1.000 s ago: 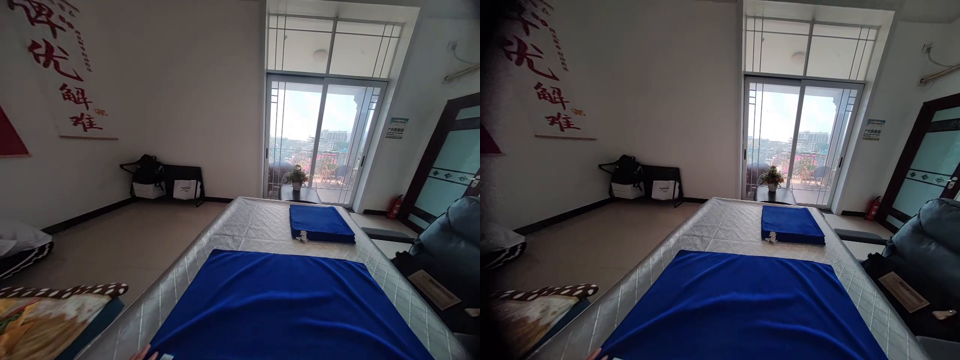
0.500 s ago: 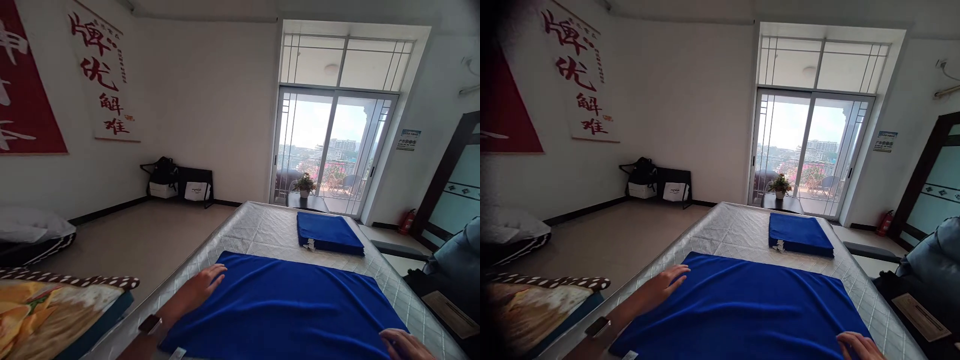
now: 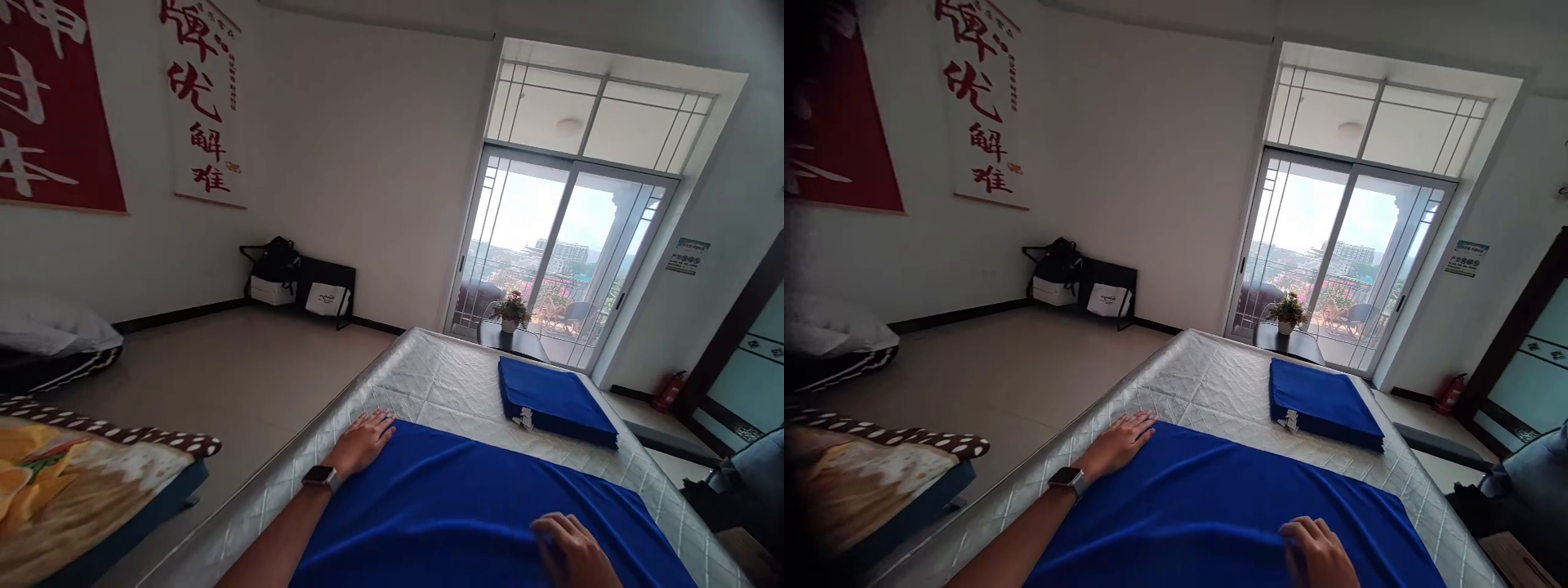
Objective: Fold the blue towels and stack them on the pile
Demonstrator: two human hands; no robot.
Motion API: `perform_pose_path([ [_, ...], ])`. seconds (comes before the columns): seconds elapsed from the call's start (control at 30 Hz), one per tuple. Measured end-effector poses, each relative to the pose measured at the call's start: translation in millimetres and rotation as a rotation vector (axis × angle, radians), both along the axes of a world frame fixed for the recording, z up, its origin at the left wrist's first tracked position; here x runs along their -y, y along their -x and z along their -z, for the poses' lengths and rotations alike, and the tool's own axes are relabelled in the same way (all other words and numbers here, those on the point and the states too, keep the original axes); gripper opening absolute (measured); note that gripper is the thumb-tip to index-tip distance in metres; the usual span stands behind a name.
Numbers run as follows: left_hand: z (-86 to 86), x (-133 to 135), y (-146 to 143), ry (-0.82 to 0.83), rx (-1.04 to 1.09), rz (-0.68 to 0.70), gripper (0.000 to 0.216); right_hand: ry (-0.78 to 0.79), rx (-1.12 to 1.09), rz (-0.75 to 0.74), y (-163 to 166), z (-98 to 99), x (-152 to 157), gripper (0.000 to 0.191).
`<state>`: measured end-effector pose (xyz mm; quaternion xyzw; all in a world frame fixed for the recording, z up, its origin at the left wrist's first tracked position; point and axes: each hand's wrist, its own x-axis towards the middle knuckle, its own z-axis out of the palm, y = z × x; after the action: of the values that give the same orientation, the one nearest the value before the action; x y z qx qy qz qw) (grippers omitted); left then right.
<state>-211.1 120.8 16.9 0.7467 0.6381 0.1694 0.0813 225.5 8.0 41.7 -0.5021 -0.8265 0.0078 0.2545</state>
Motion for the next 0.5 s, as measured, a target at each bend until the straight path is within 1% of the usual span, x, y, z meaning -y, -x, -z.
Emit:
perform_pose_path([
  [0.07, 2.9, -3, 1, -0.003, -0.021, 0.002, 0.058, 0.043, -0.005, -0.046, 50, -19.0, -10, 0.033],
  [0.13, 5.3, -4, 2, -0.014, -0.038, 0.000, 0.057, 0.067, -0.002, -0.112, 108, -29.3, -24, 0.036],
  [0.2, 8.1, -4, 2, -0.036, -0.071, -0.006, 0.056, 0.087, 0.025, -0.175, 164, -29.6, -40, 0.041],
  [0.23, 9.6, -5, 2, -0.050, -0.090, -0.007, 0.055, 0.104, 0.037, -0.192, 189, -26.5, -50, 0.043],
  [0.3, 13.1, -5, 4, -0.083, -0.123, -0.005, 0.054, 0.145, 0.051, -0.181, 230, -15.5, -69, 0.048],
  [0.33, 14.9, -5, 4, -0.098, -0.135, -0.003, 0.054, 0.172, 0.057, -0.161, 245, -8.4, -77, 0.050],
  [0.4, 18.5, -6, 6, -0.116, -0.146, -0.004, 0.053, 0.214, 0.077, -0.115, 265, 6.5, -91, 0.053],
  [0.5, 22.9, -10, 9, -0.133, -0.160, -0.011, 0.051, 0.243, 0.101, -0.092, 274, 22.8, -99, 0.057],
])
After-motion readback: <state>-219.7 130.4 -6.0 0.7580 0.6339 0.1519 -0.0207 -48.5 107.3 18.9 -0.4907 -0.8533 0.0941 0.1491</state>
